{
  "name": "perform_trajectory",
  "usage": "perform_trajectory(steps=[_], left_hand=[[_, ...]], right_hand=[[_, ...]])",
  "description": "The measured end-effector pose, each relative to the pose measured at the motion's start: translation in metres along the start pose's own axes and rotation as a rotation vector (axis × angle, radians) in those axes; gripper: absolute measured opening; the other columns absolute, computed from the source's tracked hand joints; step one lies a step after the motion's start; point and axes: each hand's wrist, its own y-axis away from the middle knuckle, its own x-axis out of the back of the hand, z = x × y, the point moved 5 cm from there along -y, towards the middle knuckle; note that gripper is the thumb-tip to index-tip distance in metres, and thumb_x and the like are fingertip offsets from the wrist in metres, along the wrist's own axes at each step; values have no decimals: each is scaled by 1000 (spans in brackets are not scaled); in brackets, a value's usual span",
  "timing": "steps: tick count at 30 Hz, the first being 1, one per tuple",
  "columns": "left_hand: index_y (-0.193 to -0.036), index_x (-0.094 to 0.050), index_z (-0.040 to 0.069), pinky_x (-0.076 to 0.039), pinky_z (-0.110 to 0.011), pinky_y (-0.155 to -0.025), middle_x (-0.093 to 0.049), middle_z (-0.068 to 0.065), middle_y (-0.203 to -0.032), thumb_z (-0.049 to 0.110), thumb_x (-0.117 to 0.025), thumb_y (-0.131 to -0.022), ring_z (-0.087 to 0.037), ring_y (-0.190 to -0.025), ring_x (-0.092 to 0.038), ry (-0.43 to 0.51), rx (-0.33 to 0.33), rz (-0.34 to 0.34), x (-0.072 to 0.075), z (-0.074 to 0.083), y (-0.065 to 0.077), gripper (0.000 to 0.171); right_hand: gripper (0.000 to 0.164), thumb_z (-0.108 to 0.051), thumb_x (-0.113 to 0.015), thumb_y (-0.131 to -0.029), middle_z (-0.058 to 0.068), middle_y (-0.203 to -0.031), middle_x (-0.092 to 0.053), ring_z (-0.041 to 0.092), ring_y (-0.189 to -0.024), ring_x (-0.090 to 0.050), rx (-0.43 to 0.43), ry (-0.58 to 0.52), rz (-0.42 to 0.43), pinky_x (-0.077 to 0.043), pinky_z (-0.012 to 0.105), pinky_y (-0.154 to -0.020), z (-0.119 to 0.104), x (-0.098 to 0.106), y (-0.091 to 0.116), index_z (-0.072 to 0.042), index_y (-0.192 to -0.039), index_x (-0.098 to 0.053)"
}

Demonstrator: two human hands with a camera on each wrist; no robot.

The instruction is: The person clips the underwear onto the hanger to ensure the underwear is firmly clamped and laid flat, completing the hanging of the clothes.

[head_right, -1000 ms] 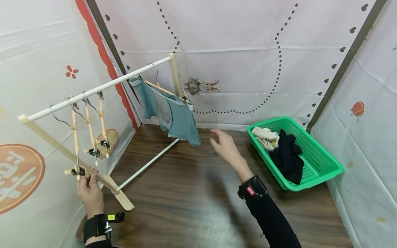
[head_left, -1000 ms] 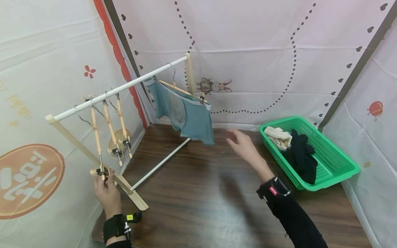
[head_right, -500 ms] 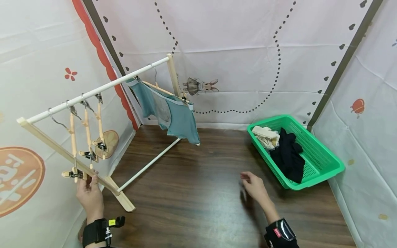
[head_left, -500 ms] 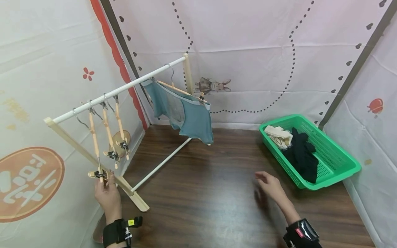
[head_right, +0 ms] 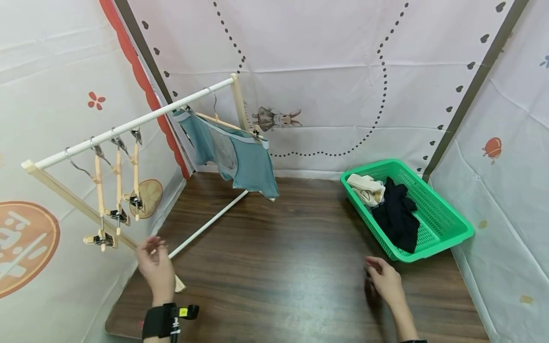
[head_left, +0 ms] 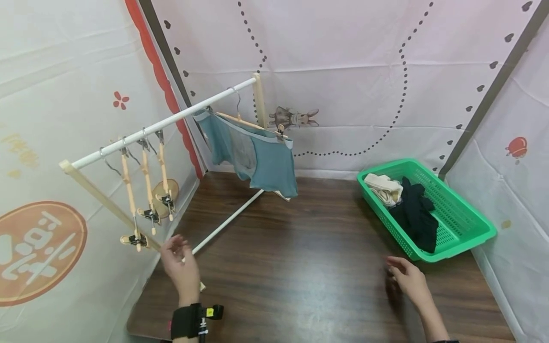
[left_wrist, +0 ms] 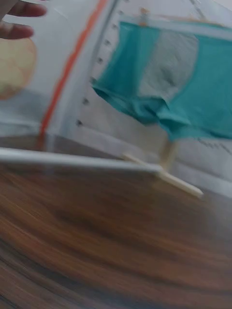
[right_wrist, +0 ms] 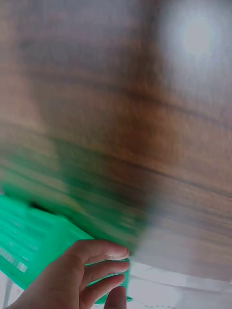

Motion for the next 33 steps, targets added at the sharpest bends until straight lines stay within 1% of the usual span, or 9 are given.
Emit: perform_trajectory(steps=[6,11,13,16,20,23,27,30,33], left_hand=[[-120,-53,-19,-47,-11,-87,-56,-32,-115,-19,-46,-93,-19,-102,-59,42,-62,-223,-56,15,23,28],[-117,-59,-15,-48,-15,-90,-62,-29,-112,-20,-49,-91,-36,-102,-62,21,-117,-403,-109,16,38,28],[-118,-61,-12,-49,-19,-91,-64,-26,-113,-20,-50,-91,-37,-103,-62,41,-145,-482,-133,11,46,30],[-119,-63,-6,-50,-24,-91,-65,-20,-114,-19,-52,-91,-34,-104,-63,68,-204,-602,-172,4,58,32],[-119,-64,1,-54,-29,-90,-66,-11,-113,-16,-54,-92,-27,-103,-64,101,-250,-771,-221,6,77,33],[-120,-63,4,-55,-32,-90,-65,-9,-115,-12,-53,-95,-23,-106,-64,109,-238,-896,-257,10,91,31],[-124,-61,4,-56,-33,-93,-63,-10,-120,-8,-53,-94,-26,-109,-64,73,-223,-1036,-312,16,106,33],[-131,-59,2,-54,-31,-95,-62,-12,-127,-5,-54,-94,-27,-112,-63,7,-236,-1146,-356,24,116,38],[-140,-54,4,-51,-31,-101,-58,-11,-138,2,-55,-99,-25,-123,-59,-97,-271,-1243,-394,33,125,42]], right_hand=[[45,-11,-41,-108,34,-142,-50,3,-94,-65,-132,-235,90,-59,27,-81,18,23,7,13,-146,-39],[54,-22,-31,-111,37,-154,-30,-12,-82,-58,-210,-528,224,-58,23,-86,23,41,11,14,-150,-26],[57,-24,-25,-110,34,-160,-18,-8,-86,-58,-236,-612,255,-58,25,-87,23,46,12,10,-156,-18],[62,-25,-19,-109,25,-166,0,16,-116,-60,-257,-740,286,-57,26,-90,23,52,14,3,-160,0],[67,-34,-21,-109,10,-167,17,42,-148,-25,-274,-902,285,-55,32,-97,25,55,15,-7,-161,12],[74,-43,-29,-109,8,-168,15,42,-147,-26,-271,-942,270,-54,37,-100,26,54,12,-10,-162,10],[80,-43,-42,-106,11,-161,-14,15,-122,-58,-236,-923,279,-54,36,-99,29,52,5,-7,-163,1],[76,-36,-47,-106,7,-153,-26,-5,-102,-59,-216,-933,304,-54,31,-98,31,50,0,-7,-162,-5],[69,-29,-44,-108,10,-160,-24,-3,-116,-53,-197,-968,330,-52,27,-100,29,51,-4,-7,-163,-8]])
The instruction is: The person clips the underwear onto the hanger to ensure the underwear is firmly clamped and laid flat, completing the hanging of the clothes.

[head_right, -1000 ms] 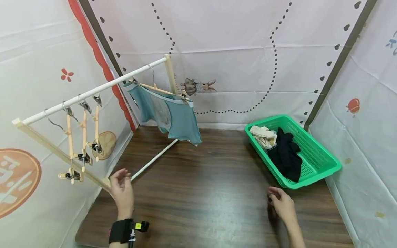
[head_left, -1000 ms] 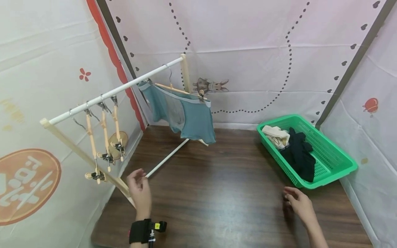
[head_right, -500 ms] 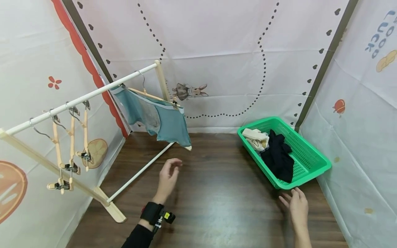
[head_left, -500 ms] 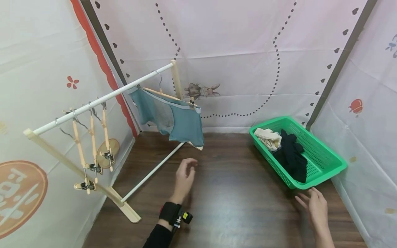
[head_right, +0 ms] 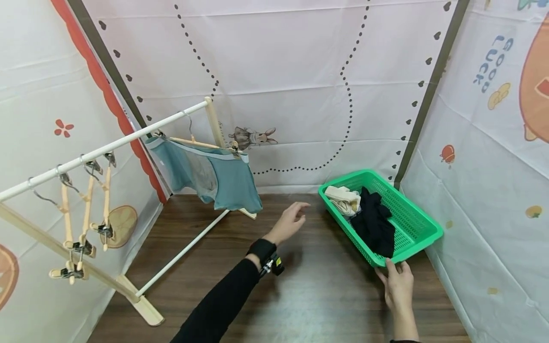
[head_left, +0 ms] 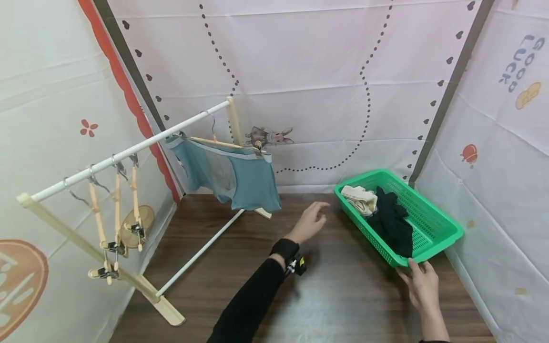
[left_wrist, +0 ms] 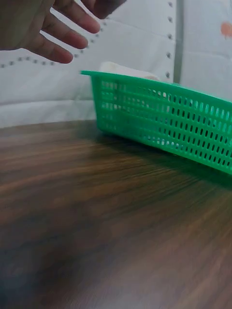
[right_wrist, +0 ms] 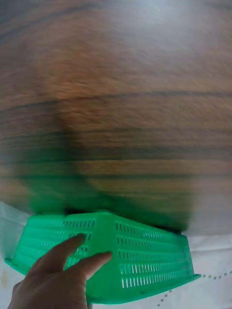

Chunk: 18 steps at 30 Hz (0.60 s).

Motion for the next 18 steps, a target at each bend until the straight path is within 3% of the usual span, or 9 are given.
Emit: perform_trajectory(steps=[4,9,18], left_hand=[[-150,-46,7,-42,-34,-113,-47,-8,-152,11,-52,-104,-23,-140,-45,-178,19,-130,-26,9,-33,47],[-156,-37,8,-33,-36,-119,-37,-10,-160,13,-49,-107,-26,-148,-35,-383,-23,-248,-44,23,-63,50],[-160,-33,20,-18,-38,-126,-22,-16,-166,22,-51,-108,-30,-154,-18,-593,-24,-376,-83,42,-105,55]], right_hand=[[66,-25,-40,-109,13,-167,-10,2,-126,-45,-10,-47,22,-49,23,-103,-1,1,0,-9,-164,-6],[66,-22,-41,-109,14,-168,-8,3,-127,-45,10,-98,12,-47,23,-105,-2,-4,-3,-10,-164,-5],[67,-12,-40,-109,15,-166,-9,9,-134,-43,5,-169,13,-44,29,-109,-2,-2,-3,-8,-163,-1]])
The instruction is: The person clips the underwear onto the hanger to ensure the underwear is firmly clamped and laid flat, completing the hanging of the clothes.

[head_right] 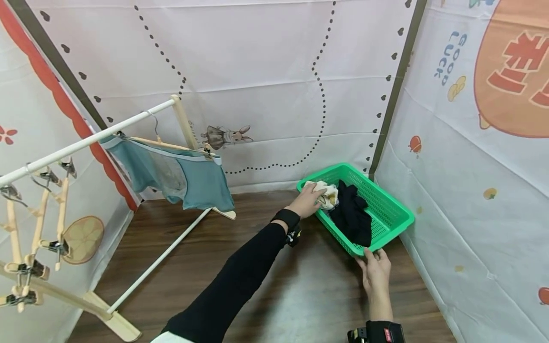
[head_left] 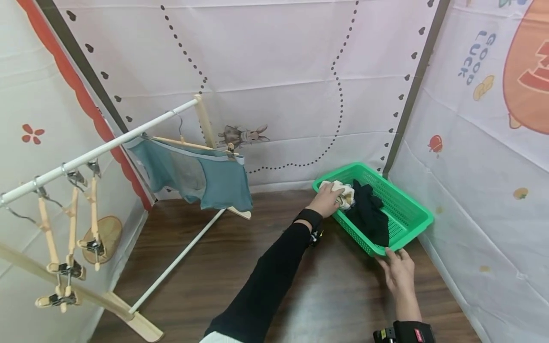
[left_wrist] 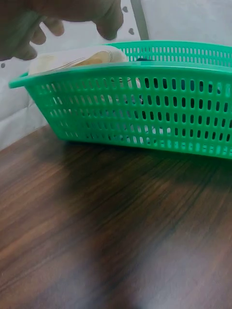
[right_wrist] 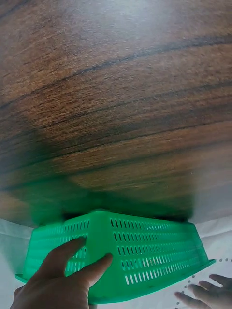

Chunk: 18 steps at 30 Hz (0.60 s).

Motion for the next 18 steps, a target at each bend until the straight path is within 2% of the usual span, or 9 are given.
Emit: perform_trajectory(steps=[4,7,10,13,15,18], left_hand=[[-161,-28,22,-14,-40,-127,-18,-17,-167,25,-49,-108,-32,-155,-16,-100,32,-17,-3,0,-16,57],[-163,-23,23,-17,-41,-126,-20,-13,-167,28,-49,-109,-31,-155,-17,-149,65,-19,-1,2,-23,60],[-163,-21,25,-32,-42,-120,-33,-6,-163,31,-49,-109,-29,-149,-31,-182,103,-46,1,7,-25,61],[-162,-27,29,-45,-42,-109,-46,-1,-154,33,-50,-108,-26,-139,-43,-205,117,-58,3,14,-24,58],[-161,-28,32,-46,-43,-107,-44,-2,-155,32,-49,-109,-27,-139,-40,-228,113,-64,2,18,-24,56],[-160,-30,34,-43,-45,-110,-31,-4,-163,31,-46,-110,-29,-147,-30,-264,111,-84,-3,20,-27,53]], right_hand=[[71,-13,-43,-109,14,-168,-6,6,-131,-46,-5,-23,-7,-43,28,-110,-2,0,0,-9,-163,2],[74,-15,-46,-108,15,-169,-2,4,-129,-47,-4,-24,-14,-43,26,-109,-2,-2,0,-9,-163,3],[74,-15,-46,-108,13,-168,-5,3,-128,-47,-19,-22,-19,-44,26,-108,-2,-3,1,-9,-164,2],[70,-14,-43,-108,11,-167,-9,4,-131,-44,-28,-24,-4,-44,25,-108,-1,-3,0,-10,-164,0],[71,-14,-43,-108,10,-167,-9,5,-133,-43,-31,-28,6,-43,25,-109,0,-2,0,-12,-164,0],[74,-15,-45,-108,10,-169,-4,6,-136,-40,-30,-24,5,-44,24,-108,-2,0,-1,-12,-164,3]])
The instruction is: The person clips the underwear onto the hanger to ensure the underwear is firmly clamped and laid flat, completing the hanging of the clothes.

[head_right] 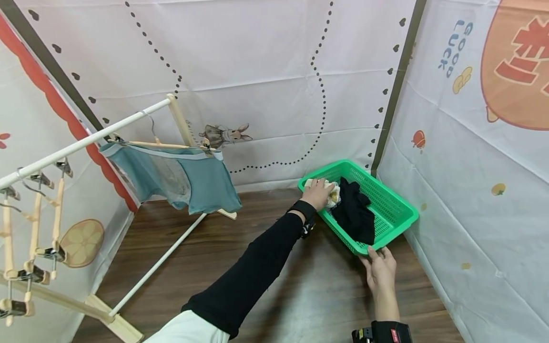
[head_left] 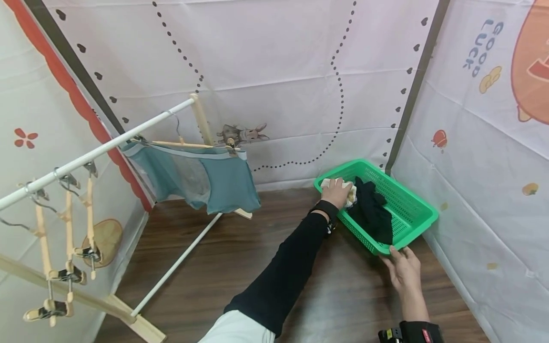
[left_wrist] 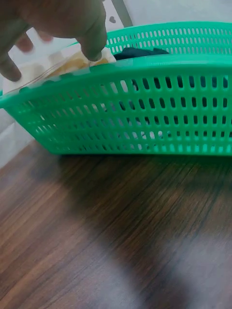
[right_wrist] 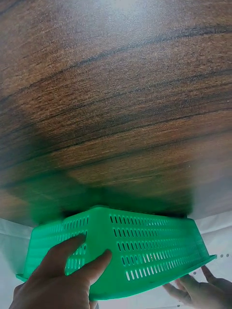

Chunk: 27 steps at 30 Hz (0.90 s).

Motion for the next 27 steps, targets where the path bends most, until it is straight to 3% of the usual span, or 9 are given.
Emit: perform_trajectory(steps=[2,7,10,12,14,16,22,25,27], left_hand=[[-161,-28,34,-44,-43,-109,-32,-3,-163,29,-44,-111,-28,-148,-30,-21,-11,-25,-3,2,-1,53],[-163,-24,28,-45,-39,-108,-55,0,-147,29,-39,-112,-25,-137,-45,-72,-52,-71,-14,2,-1,53],[-153,-45,25,-38,-41,-113,-56,-1,-142,31,-40,-111,-25,-134,-43,-105,-58,-61,-17,-1,-2,43],[-139,-61,24,-37,-42,-111,-58,-1,-136,30,-42,-111,-24,-129,-43,-134,-70,-38,-16,-3,-2,34],[-127,-68,24,-39,-43,-107,-58,-2,-132,27,-44,-111,-24,-124,-44,-150,-86,-18,-13,-6,-2,30],[-127,-68,24,-41,-42,-105,-59,-3,-132,24,-43,-111,-24,-123,-46,-159,-98,0,-10,-8,-1,30],[-139,-57,18,-49,-44,-103,-63,-3,-131,18,-41,-111,-23,-121,-59,-59,-72,41,6,-19,8,32],[-128,-59,15,-57,-35,-82,-68,-2,-109,20,-46,-110,-18,-95,-67,47,-86,147,19,-30,16,23],[-118,-60,14,-54,-30,-69,-66,-2,-98,21,-48,-109,-16,-83,-66,142,-98,233,30,-39,22,17]], right_hand=[[76,-16,-47,-107,12,-169,-2,7,-138,-38,5,12,-5,-45,23,-106,-1,0,0,-10,-163,4],[74,-14,-45,-108,13,-169,-2,8,-137,-39,2,11,-1,-45,23,-106,-1,0,-1,-9,-163,3],[74,-14,-46,-107,12,-168,-5,7,-136,-41,-10,-1,3,-44,24,-107,-1,1,-2,-10,-164,2],[74,-16,-46,-107,11,-168,-6,8,-138,-39,-10,6,2,-44,24,-107,-1,1,-3,-11,-164,2],[73,-17,-46,-108,12,-167,-8,9,-139,-38,-4,16,6,-45,24,-107,-1,1,-3,-11,-164,0],[71,-18,-45,-108,12,-167,-9,11,-141,-36,-1,24,16,-45,23,-106,-2,1,-3,-11,-164,-1],[70,-17,-42,-109,13,-169,-4,18,-149,-27,-10,27,24,-45,22,-106,-2,-1,-2,-11,-164,1],[70,-17,-42,-109,11,-169,-3,18,-149,-26,-14,21,23,-44,23,-107,0,-2,0,-11,-164,2],[70,-16,-41,-109,11,-170,-2,17,-148,-28,-12,24,22,-44,23,-107,2,-1,1,-12,-164,2]])
